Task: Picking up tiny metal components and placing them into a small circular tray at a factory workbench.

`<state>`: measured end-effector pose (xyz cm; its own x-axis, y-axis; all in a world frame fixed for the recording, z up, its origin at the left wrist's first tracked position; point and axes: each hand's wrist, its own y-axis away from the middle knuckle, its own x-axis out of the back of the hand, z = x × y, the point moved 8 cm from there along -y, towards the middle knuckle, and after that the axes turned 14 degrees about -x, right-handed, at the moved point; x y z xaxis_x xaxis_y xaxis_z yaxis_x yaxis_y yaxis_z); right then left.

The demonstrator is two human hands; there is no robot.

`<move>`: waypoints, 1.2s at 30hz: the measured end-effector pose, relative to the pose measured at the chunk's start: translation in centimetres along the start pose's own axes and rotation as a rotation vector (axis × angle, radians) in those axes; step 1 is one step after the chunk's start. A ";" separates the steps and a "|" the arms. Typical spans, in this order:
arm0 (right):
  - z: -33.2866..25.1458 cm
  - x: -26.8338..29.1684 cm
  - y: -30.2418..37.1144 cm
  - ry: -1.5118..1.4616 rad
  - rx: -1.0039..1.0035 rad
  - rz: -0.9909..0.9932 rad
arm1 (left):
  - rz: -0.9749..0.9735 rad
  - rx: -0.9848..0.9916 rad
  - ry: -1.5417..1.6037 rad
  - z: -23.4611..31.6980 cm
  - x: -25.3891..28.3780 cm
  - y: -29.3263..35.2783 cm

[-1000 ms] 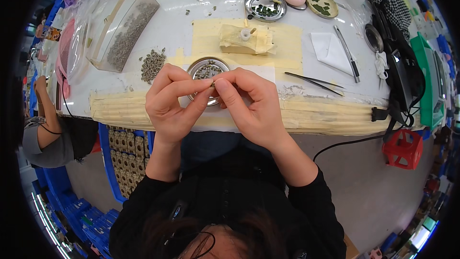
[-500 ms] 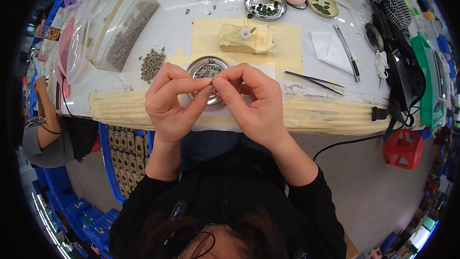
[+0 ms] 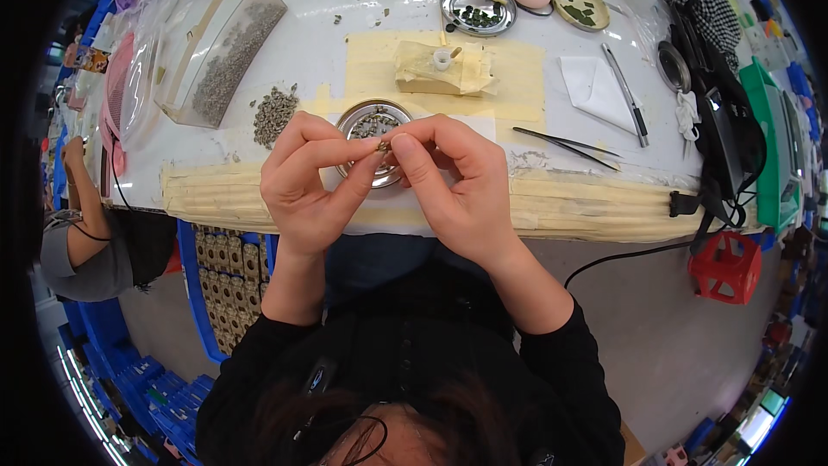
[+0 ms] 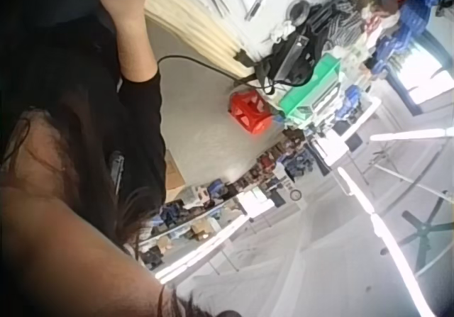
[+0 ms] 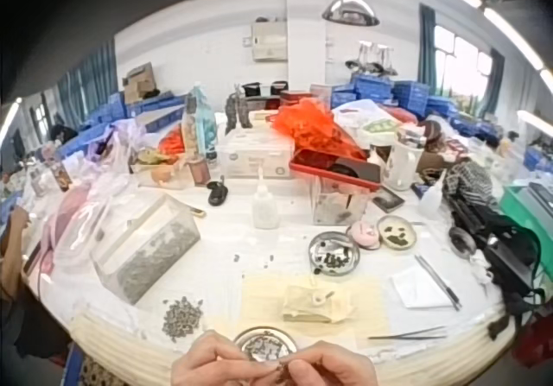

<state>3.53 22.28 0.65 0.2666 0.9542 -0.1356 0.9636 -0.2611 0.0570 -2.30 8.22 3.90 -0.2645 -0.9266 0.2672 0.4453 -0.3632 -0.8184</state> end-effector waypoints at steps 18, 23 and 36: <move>0.2 -0.1 0.0 0.036 0.016 -0.012 | 0.012 0.016 0.005 -0.2 0.0 0.2; 0.1 -0.1 0.0 0.006 -0.004 -0.018 | 0.006 0.010 0.000 -0.2 0.1 0.2; 0.8 -0.3 -0.2 -0.095 -0.073 -0.094 | -0.008 -0.016 -0.012 0.1 -0.1 0.0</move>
<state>3.24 21.89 -0.10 0.1796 0.9549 -0.2366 0.9813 -0.1571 0.1108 -2.14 8.26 3.92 -0.2575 -0.9247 0.2804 0.4292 -0.3695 -0.8242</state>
